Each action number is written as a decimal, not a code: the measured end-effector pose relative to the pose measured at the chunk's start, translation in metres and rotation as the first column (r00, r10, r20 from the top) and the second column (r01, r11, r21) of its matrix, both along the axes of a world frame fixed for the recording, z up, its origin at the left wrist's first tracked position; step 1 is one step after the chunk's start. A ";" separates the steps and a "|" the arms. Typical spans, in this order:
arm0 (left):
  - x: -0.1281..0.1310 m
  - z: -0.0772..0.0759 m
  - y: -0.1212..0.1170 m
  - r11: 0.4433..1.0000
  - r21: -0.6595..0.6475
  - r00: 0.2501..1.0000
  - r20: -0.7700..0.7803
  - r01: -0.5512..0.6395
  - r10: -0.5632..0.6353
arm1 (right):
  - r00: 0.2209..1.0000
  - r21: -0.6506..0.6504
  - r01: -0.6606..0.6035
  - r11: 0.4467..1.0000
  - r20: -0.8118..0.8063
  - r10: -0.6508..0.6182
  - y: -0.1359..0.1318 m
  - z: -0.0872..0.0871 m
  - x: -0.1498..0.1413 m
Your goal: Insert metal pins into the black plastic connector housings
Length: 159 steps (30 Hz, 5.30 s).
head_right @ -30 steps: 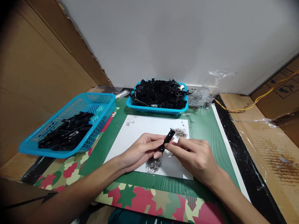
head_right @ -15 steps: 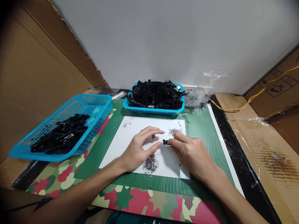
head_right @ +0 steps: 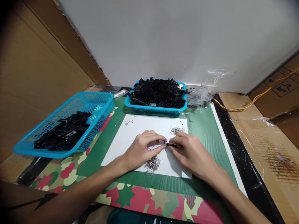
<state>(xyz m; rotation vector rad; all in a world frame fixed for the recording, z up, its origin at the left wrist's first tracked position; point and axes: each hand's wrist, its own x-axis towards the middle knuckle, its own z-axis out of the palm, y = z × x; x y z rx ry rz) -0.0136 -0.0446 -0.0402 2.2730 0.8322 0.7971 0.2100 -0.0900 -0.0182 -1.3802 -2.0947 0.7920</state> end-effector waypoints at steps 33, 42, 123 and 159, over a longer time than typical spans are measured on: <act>0.001 -0.011 -0.003 0.975 0.182 0.989 0.052 0.125 -0.137 | 0.892 0.060 0.381 0.923 -0.287 -0.349 -0.011 -0.003 -0.018; 0.002 -0.013 -0.003 0.985 0.124 0.990 0.062 0.117 -0.125 | 0.926 0.239 0.369 0.898 -0.180 -0.332 -0.014 -0.007 -0.022; 0.001 0.002 0.005 0.938 -0.304 0.968 0.130 -0.166 0.214 | 0.980 0.174 0.152 0.973 0.098 -0.171 0.026 -0.040 -0.017; -0.001 0.014 0.005 0.913 -0.406 0.989 0.115 -0.037 0.092 | 0.811 0.096 0.321 0.942 -0.541 -0.221 0.011 -0.027 -0.011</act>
